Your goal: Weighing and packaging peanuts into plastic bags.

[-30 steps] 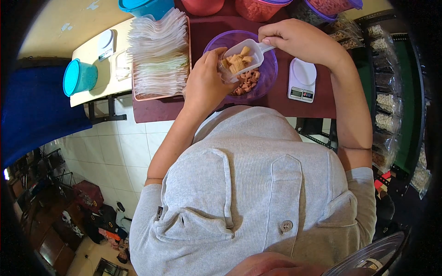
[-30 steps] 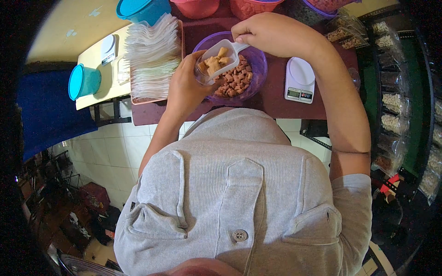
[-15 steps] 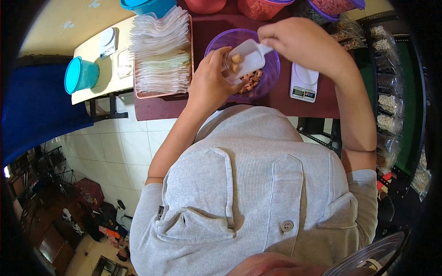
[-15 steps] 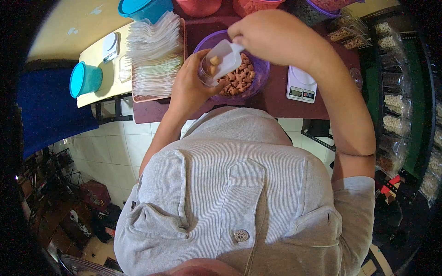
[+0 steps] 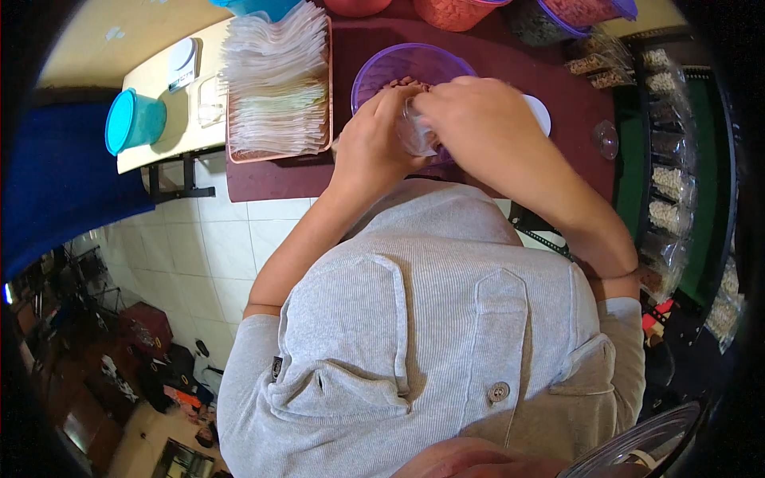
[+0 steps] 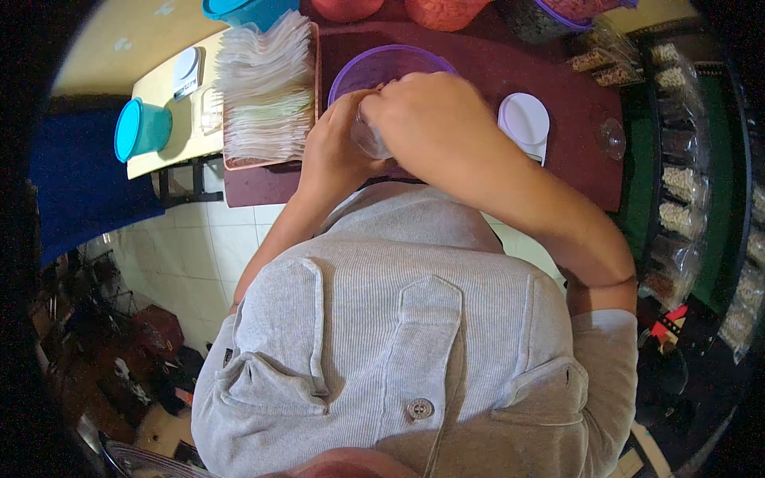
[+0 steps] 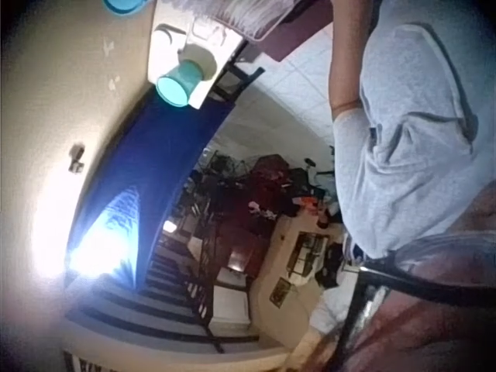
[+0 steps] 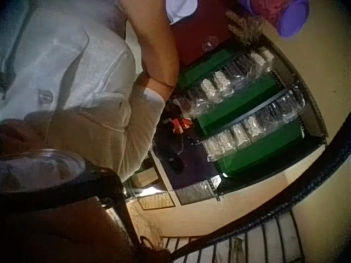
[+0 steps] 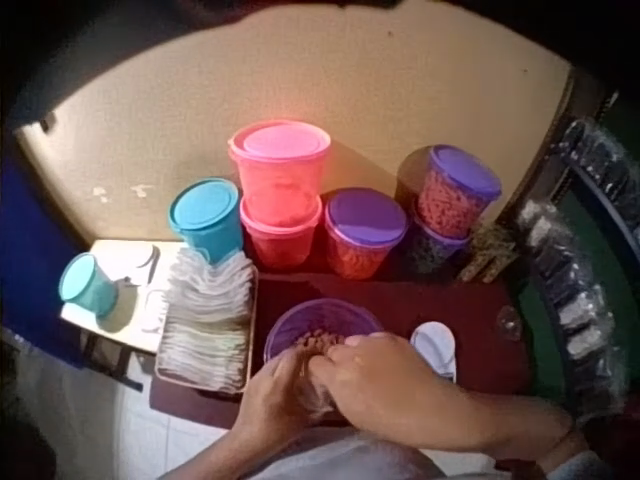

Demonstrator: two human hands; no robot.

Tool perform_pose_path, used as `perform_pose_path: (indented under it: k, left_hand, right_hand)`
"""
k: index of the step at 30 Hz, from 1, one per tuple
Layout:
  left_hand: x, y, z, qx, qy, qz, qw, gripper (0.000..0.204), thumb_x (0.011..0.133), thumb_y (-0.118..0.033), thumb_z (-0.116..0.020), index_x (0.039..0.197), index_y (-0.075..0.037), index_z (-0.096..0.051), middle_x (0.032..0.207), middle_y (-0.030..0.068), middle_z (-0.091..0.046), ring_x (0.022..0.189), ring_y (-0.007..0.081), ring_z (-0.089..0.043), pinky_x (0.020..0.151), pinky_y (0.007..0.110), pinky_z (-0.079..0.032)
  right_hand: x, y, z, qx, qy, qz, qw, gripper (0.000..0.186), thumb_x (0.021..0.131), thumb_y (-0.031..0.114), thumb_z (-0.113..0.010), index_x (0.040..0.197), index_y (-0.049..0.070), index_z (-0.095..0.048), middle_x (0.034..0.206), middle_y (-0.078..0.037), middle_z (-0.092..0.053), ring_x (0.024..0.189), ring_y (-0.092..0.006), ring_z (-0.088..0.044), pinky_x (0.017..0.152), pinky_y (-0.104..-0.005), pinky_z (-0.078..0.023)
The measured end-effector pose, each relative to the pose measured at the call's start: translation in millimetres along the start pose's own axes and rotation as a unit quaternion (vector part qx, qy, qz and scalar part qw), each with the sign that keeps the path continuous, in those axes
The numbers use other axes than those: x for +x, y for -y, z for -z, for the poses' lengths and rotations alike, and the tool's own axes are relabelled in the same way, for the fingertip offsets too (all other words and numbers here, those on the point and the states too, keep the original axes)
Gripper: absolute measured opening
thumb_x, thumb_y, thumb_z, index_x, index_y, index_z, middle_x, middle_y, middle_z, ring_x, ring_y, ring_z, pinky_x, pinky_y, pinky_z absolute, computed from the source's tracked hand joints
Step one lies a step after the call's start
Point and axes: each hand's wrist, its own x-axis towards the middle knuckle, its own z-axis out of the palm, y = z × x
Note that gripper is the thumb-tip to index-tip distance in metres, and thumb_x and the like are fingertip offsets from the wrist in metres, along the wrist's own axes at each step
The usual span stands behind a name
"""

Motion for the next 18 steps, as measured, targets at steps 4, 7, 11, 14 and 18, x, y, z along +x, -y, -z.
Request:
perform_pose_path:
  k: [4, 7, 11, 14, 18]
  left_hand:
    - [5, -1, 8, 0.018, 0.015, -0.016, 1.0, 0.065, 0.056, -0.005, -0.081, 0.116, -0.008, -0.055, 0.108, 0.0128, -0.064, 0.102, 0.0334, -0.061, 0.085, 0.042, -0.05]
    - [7, 2, 7, 0.006, 0.003, -0.026, 1.0, 0.064, 0.057, -0.005, -0.082, 0.115, -0.008, -0.057, 0.106, 0.0139, -0.065, 0.1, 0.0349, -0.062, 0.084, 0.042, -0.051]
    - [5, 10, 25, 0.05, 0.017, 0.047, 0.997, 0.063, 0.06, -0.006, -0.082, 0.117, -0.008, -0.057, 0.109, 0.0146, -0.065, 0.101, 0.0347, -0.062, 0.086, 0.04, -0.051]
    - [2, 27, 45, 0.073, -0.003, 0.137, 0.988, 0.058, 0.065, -0.008, -0.081, 0.117, -0.007, -0.057, 0.106, 0.0137, -0.066, 0.101, 0.0327, -0.063, 0.085, 0.039, -0.05]
    - [-3, 42, 54, 0.085, -0.017, 0.146, 0.986, 0.055, 0.067, -0.009, -0.081, 0.117, -0.007, -0.057, 0.104, 0.0133, -0.067, 0.101, 0.0325, -0.064, 0.085, 0.038, -0.05]
  right_hand:
    - [-4, 8, 29, -0.037, -0.033, -0.019, 0.999, 0.018, 0.077, 0.014, -0.061, 0.091, 0.004, -0.066, 0.082, -0.009, -0.067, 0.078, -0.0261, -0.064, 0.068, -0.0377, -0.052]
    - [0, 16, 9, -0.021, -0.016, -0.036, 0.999, 0.017, 0.079, 0.016, -0.058, 0.091, 0.006, -0.065, 0.082, -0.009, -0.065, 0.082, -0.0265, -0.063, 0.074, -0.0392, -0.051]
    - [-7, -3, 41, -0.031, -0.067, -0.066, 0.995, 0.013, 0.087, 0.017, -0.056, 0.09, 0.008, -0.065, 0.088, -0.008, -0.067, 0.086, -0.029, -0.063, 0.075, -0.0422, -0.05]
    - [-17, -23, 48, -0.053, -0.002, -0.168, 0.984, 0.017, 0.09, 0.021, -0.054, 0.09, 0.009, -0.065, 0.089, -0.01, -0.067, 0.087, -0.03, -0.063, 0.075, -0.0426, -0.05]
    - [-22, -53, -71, -0.099, 0.098, -0.137, 0.981, 0.011, 0.084, 0.013, -0.055, 0.085, 0.006, -0.064, 0.084, -0.014, -0.067, 0.084, -0.035, -0.064, 0.075, -0.0448, -0.051]
